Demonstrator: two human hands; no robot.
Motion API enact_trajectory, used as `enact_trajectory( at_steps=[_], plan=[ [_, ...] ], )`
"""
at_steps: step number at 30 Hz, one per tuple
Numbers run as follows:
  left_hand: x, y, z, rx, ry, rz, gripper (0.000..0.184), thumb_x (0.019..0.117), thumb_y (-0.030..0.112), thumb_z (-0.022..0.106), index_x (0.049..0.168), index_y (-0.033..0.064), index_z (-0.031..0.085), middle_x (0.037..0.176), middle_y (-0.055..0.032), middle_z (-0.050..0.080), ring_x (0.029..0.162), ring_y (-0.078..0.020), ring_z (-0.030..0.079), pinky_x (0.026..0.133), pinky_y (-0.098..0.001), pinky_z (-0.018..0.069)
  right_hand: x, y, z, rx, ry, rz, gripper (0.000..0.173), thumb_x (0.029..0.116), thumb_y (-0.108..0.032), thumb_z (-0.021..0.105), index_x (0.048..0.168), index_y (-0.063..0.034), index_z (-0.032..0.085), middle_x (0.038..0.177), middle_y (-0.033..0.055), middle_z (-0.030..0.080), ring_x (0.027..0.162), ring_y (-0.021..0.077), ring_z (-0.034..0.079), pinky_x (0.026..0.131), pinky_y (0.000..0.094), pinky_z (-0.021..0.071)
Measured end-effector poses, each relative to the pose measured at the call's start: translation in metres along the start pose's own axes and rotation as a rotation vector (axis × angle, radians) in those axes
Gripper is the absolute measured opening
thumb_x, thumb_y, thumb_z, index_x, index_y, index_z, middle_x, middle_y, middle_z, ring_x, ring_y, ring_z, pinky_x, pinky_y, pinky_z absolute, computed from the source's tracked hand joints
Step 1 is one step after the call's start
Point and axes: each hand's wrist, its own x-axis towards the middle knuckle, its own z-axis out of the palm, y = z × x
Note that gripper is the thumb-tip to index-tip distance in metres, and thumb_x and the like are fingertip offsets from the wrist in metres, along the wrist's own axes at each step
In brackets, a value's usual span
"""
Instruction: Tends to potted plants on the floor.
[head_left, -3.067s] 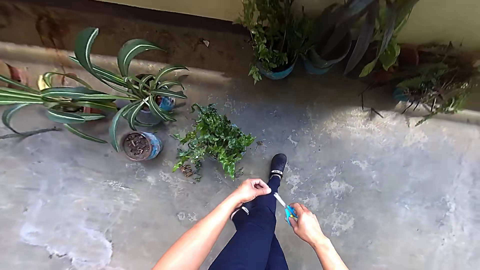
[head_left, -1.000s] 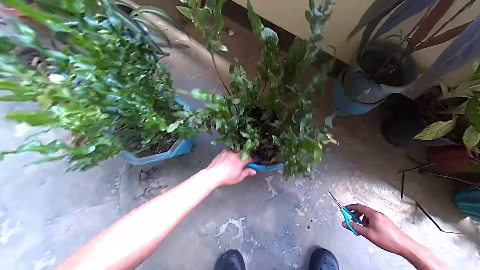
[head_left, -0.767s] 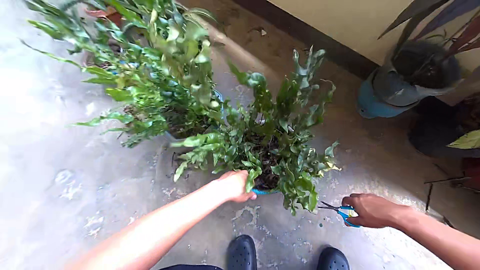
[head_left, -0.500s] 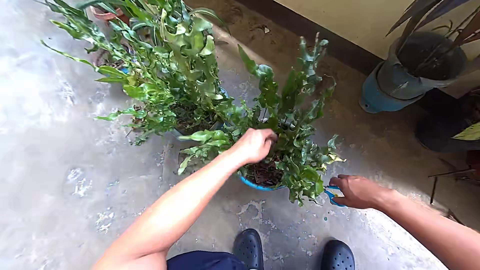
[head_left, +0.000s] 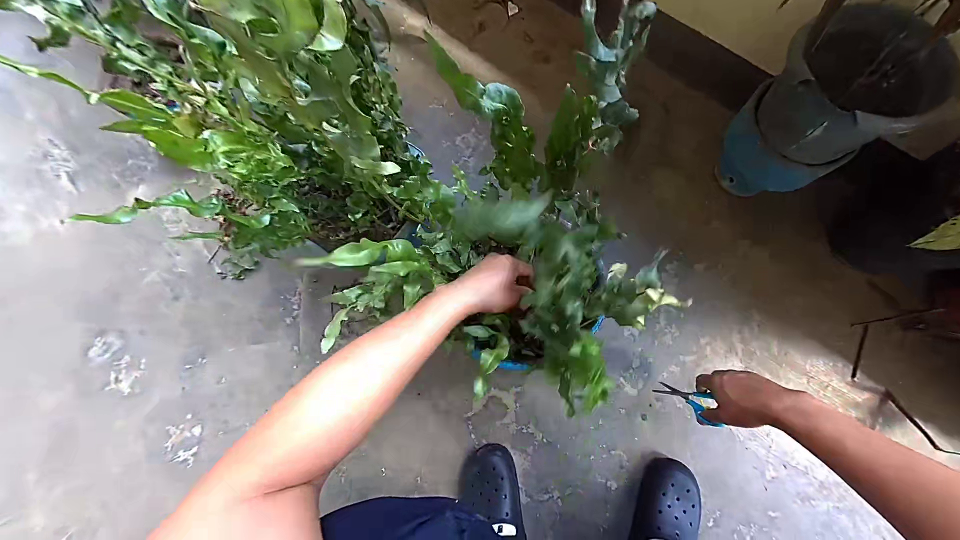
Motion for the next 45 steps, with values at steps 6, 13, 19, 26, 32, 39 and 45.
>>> enact_trajectory(
  at_steps=[6, 13, 19, 26, 32, 39, 45],
  plan=[
    [0.041, 0.009, 0.027, 0.320, 0.033, 0.155, 0.047, 0.0932, 0.004, 0.068, 0.139, 0.0112, 0.063, 0.141, -0.0227, 0.055, 0.126, -0.0445, 0.057, 0.099, -0.0618, 0.0510, 0.001, -0.014, -0.017, 0.002, 0.071, -0.044, 0.057, 0.0995, -0.044, 0.065, 0.136, -0.0006, 0.058, 0.126, 0.0274, 0.063, 0.122, 0.0443, 0.060, 0.100, 0.0623, 0.0468],
    [0.042, 0.021, 0.022, 0.252, 0.074, 0.201, 0.020, 0.0867, -0.004, 0.073, 0.105, -0.0101, 0.069, 0.114, -0.0276, 0.067, 0.112, -0.0439, 0.065, 0.099, -0.0591, 0.0512, 0.002, -0.006, -0.011, 0.017, 0.061, -0.034, 0.057, 0.0994, -0.044, 0.066, 0.136, -0.0006, 0.057, 0.127, 0.0274, 0.062, 0.123, 0.0443, 0.059, 0.101, 0.0615, 0.0463],
    [-0.017, 0.018, -0.031, 0.205, 0.419, 0.306, 0.020, 0.0984, 0.010, 0.062, 0.111, 0.0015, 0.075, 0.105, -0.0165, 0.076, 0.096, -0.0287, 0.074, 0.092, -0.0509, 0.0583, 0.018, 0.020, -0.003, 0.005, 0.021, 0.013, 0.057, 0.0983, -0.046, 0.066, 0.132, 0.0002, 0.059, 0.121, 0.0278, 0.065, 0.119, 0.0452, 0.062, 0.098, 0.0634, 0.0471],
    [-0.169, -0.021, -0.093, 0.177, 0.450, 0.276, 0.027, 0.0971, 0.043, 0.065, 0.108, 0.0199, 0.075, 0.094, 0.0057, 0.074, 0.079, -0.0037, 0.070, 0.073, -0.0291, 0.0621, 0.042, 0.017, -0.026, -0.060, 0.031, -0.015, 0.056, 0.0990, -0.045, 0.066, 0.128, 0.0034, 0.060, 0.119, 0.0288, 0.065, 0.118, 0.0461, 0.062, 0.097, 0.0647, 0.0469],
    [-0.200, 0.003, -0.032, 0.416, -0.036, -0.176, 0.021, 0.0842, 0.017, 0.082, 0.104, 0.0217, 0.081, 0.098, -0.0001, 0.076, 0.087, -0.0192, 0.073, 0.079, -0.0477, 0.0604, 0.061, -0.003, -0.043, -0.118, 0.062, -0.075, 0.053, 0.0986, -0.043, 0.067, 0.124, 0.0026, 0.062, 0.115, 0.0275, 0.066, 0.115, 0.0443, 0.063, 0.096, 0.0629, 0.0474],
    [-0.100, 0.001, 0.047, 0.325, 0.021, 0.116, 0.030, 0.0985, 0.007, 0.062, 0.127, 0.0105, 0.072, 0.110, -0.0130, 0.072, 0.096, -0.0297, 0.071, 0.087, -0.0497, 0.0584, 0.045, -0.001, -0.038, -0.057, 0.092, -0.099, 0.055, 0.0982, -0.043, 0.068, 0.131, 0.0005, 0.060, 0.120, 0.0280, 0.066, 0.119, 0.0452, 0.062, 0.100, 0.0632, 0.0462],
    [-0.043, 0.001, 0.071, 0.413, -0.050, 0.141, 0.037, 0.0976, 0.006, 0.064, 0.135, 0.0060, 0.063, 0.136, -0.0198, 0.060, 0.109, -0.0407, 0.067, 0.094, -0.0568, 0.0539, 0.028, 0.021, -0.012, -0.024, 0.023, 0.012, 0.056, 0.0993, -0.044, 0.066, 0.134, 0.0002, 0.059, 0.122, 0.0288, 0.065, 0.120, 0.0460, 0.061, 0.099, 0.0640, 0.0464]
  ],
)
